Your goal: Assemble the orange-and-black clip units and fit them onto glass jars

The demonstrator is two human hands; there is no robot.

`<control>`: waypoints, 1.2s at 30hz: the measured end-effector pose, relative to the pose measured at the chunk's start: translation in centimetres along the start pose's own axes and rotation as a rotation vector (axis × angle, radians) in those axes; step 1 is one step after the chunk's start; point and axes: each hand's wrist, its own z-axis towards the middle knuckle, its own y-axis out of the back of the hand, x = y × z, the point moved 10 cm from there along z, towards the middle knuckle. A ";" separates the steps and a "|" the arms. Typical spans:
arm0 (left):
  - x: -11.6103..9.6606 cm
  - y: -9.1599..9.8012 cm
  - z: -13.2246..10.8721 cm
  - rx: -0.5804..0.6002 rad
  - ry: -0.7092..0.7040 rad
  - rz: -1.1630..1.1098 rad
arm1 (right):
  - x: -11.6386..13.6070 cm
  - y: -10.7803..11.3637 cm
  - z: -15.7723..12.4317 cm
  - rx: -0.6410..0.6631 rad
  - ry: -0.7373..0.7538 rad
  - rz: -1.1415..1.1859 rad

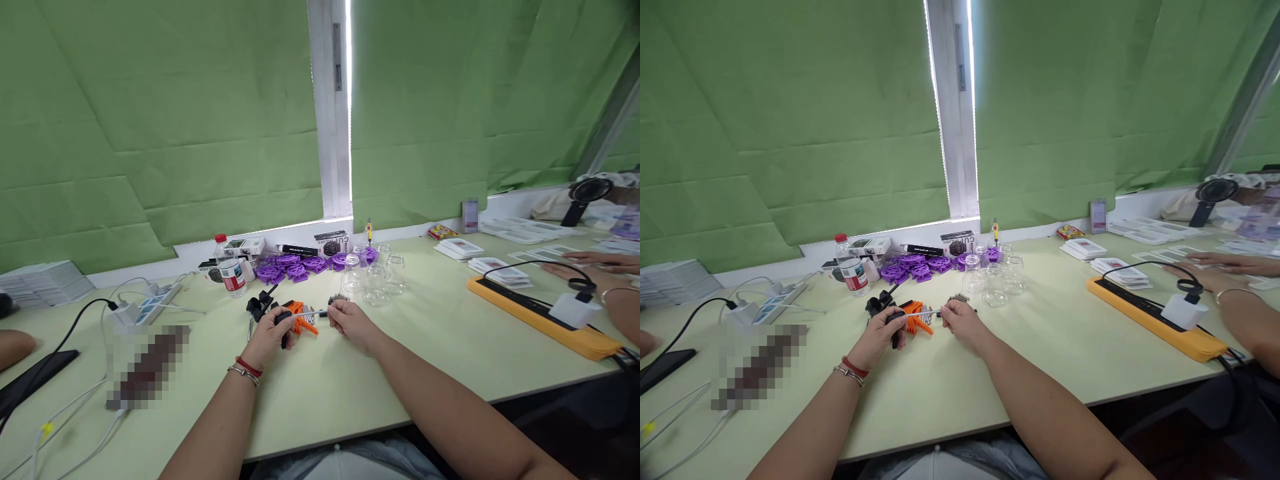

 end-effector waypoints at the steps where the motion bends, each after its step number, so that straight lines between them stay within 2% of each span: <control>1: 0.0 0.0 0.0 0.002 -0.001 -0.003 | 0.0 0.0 0.0 0.000 -0.006 -0.002; 13: 0.2 0.4 0.1 -0.018 -0.007 -0.015 | -0.3 -0.1 0.4 0.015 0.030 0.059; 29: 0.2 0.1 0.0 0.002 -0.008 -0.011 | 0.6 -0.3 -0.3 0.013 -0.002 0.014; 36: 0.1 0.2 0.0 0.000 -0.014 -0.023 | 0.1 -0.2 0.0 0.012 -0.008 0.054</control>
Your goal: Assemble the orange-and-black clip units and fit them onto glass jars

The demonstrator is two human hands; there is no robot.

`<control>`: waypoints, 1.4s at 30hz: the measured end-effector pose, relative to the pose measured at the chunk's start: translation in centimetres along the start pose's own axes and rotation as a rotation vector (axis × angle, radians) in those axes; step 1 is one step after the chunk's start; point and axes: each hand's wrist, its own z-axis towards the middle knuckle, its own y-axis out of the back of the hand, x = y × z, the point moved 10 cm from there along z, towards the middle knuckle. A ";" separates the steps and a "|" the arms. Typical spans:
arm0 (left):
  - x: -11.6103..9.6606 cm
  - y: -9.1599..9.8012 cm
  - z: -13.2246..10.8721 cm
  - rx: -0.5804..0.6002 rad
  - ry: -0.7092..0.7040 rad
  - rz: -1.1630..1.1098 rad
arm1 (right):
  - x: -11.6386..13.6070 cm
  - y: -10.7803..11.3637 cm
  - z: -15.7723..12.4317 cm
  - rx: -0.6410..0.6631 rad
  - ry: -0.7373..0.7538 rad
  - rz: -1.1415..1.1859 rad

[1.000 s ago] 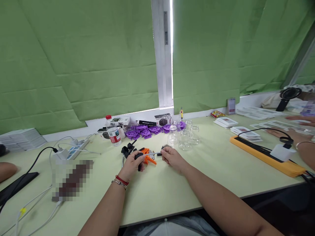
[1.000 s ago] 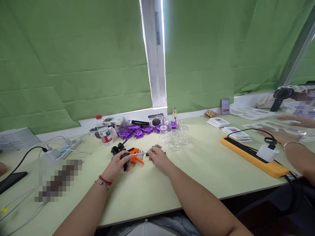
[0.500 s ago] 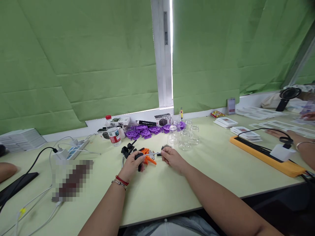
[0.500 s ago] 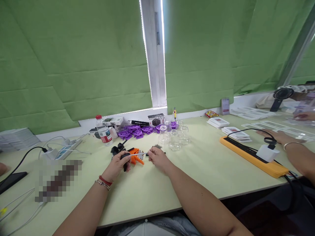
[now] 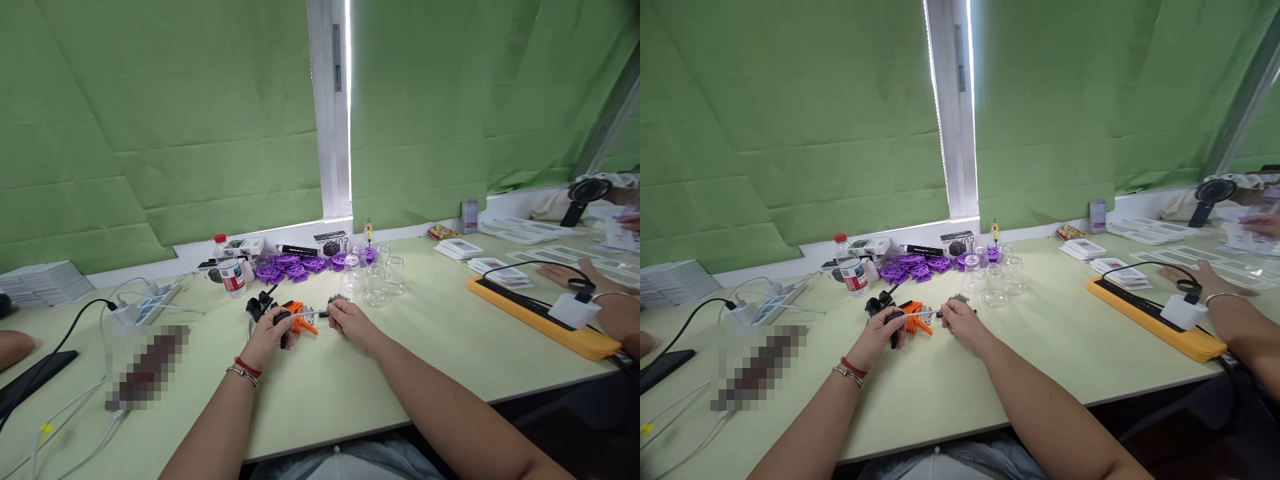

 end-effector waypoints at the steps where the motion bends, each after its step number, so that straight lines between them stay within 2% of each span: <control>1: 0.0 0.0 0.0 -0.003 0.002 0.003 | -0.1 0.0 0.1 0.002 0.006 0.011; 8: 0.1 0.0 0.0 -0.007 0.009 0.010 | -0.2 -0.3 0.3 0.042 0.055 0.025; 20: 0.2 -0.1 0.0 0.004 0.010 0.005 | -0.1 -0.3 0.1 0.027 0.025 -0.021; 32: 0.3 -0.2 0.0 0.006 0.019 0.016 | 0.1 -0.1 0.2 0.030 0.062 -0.084; 42: 0.6 -0.5 0.2 0.031 0.026 0.011 | -0.2 -0.3 0.1 0.033 0.014 -0.071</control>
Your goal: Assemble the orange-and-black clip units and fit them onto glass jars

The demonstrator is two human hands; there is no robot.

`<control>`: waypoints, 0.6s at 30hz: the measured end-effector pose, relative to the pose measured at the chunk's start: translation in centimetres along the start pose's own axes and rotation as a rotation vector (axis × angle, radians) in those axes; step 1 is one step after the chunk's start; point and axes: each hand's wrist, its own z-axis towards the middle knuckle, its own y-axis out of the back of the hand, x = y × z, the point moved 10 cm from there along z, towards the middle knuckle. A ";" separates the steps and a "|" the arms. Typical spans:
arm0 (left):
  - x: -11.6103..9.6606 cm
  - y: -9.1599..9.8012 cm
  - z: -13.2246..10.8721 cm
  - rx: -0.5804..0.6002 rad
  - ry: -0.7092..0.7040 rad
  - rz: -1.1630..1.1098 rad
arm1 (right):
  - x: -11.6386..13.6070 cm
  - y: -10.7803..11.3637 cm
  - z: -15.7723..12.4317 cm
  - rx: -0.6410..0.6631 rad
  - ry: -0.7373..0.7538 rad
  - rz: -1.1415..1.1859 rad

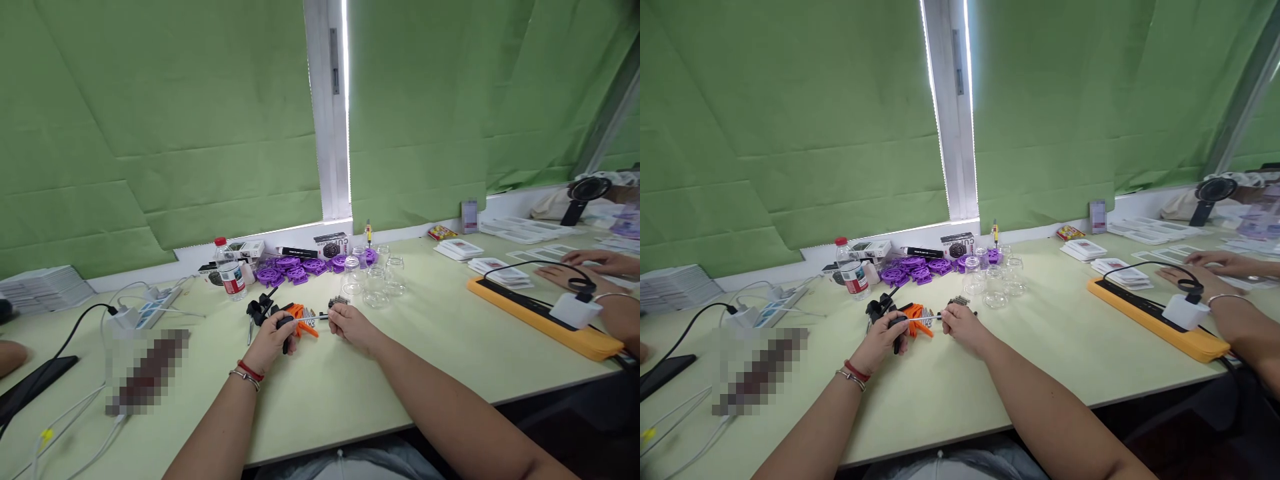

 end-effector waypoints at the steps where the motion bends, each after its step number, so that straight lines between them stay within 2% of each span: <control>1: 0.0 0.0 0.0 -0.001 0.003 0.000 | 0.0 0.0 -0.1 -0.003 -0.009 0.006; 18: 0.2 -0.2 0.1 0.006 0.008 0.002 | 0.9 -0.2 -0.3 0.013 -0.006 0.044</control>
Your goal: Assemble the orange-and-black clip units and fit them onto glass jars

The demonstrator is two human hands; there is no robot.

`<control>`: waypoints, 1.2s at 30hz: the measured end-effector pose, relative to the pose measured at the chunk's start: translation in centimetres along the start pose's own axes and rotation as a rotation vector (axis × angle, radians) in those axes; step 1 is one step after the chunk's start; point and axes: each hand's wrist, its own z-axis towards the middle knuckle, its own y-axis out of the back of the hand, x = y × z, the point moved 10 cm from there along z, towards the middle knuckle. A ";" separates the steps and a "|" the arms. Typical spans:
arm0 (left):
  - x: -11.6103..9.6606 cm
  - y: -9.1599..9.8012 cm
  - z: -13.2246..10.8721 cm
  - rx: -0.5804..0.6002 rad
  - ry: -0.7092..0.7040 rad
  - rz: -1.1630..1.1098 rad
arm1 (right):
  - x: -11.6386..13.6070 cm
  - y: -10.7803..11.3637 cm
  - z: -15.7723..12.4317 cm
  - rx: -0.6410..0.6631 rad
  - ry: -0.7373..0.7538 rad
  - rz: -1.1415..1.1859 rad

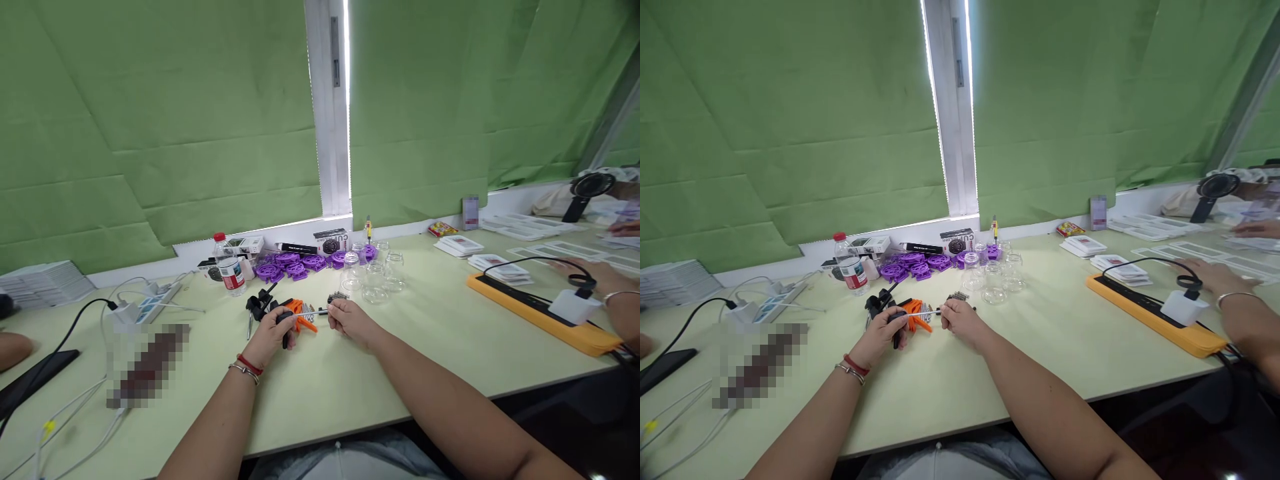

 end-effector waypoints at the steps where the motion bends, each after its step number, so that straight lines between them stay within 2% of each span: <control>1: 0.0 0.1 0.0 -0.003 0.001 0.006 | 0.0 0.0 0.0 -0.001 -0.003 0.003; 4: 0.0 0.3 0.1 -0.026 -0.004 0.078 | 0.0 0.1 0.0 -0.012 -0.011 0.000; 8: -0.9 1.2 0.0 -0.113 -0.059 0.266 | 0.1 0.0 0.0 -0.004 0.019 0.008; 11: -2.0 3.0 0.0 -0.208 -0.117 0.345 | 0.0 -0.3 0.0 0.020 0.031 0.052; 12: -2.3 4.3 0.0 -0.276 -0.139 0.356 | -0.1 -0.3 0.0 0.019 0.023 0.063; 14: -2.8 8.3 -0.7 -0.518 -0.174 0.365 | -0.5 -0.1 0.1 0.002 -0.005 0.068; 15: -2.6 11.0 -1.6 -0.707 -0.135 0.390 | -0.7 0.1 0.1 -0.013 -0.019 0.065; 16: -1.9 13.9 -3.1 -0.934 -0.027 0.446 | -0.8 0.3 0.1 -0.030 -0.030 0.061; 18: -0.4 17.3 -4.4 -1.081 0.114 0.493 | -1.0 0.8 0.1 -0.066 -0.045 0.056; 21: 2.1 20.2 -5.5 -1.146 0.315 0.545 | -1.2 1.5 0.2 -0.111 -0.054 0.053; 26: 3.9 21.0 -5.5 -1.136 0.489 0.666 | -1.7 2.3 0.7 -0.160 -0.056 0.059; 31: 3.3 20.7 -5.7 -1.158 0.554 0.787 | -1.6 3.7 1.1 -0.231 -0.026 0.103; 33: 2.2 20.2 -5.6 -1.164 0.511 0.854 | -1.2 5.3 1.0 -0.325 -0.001 0.123; 36: -0.7 17.7 -3.9 -1.057 0.281 1.053 | -0.7 8.1 0.6 -0.511 0.029 0.118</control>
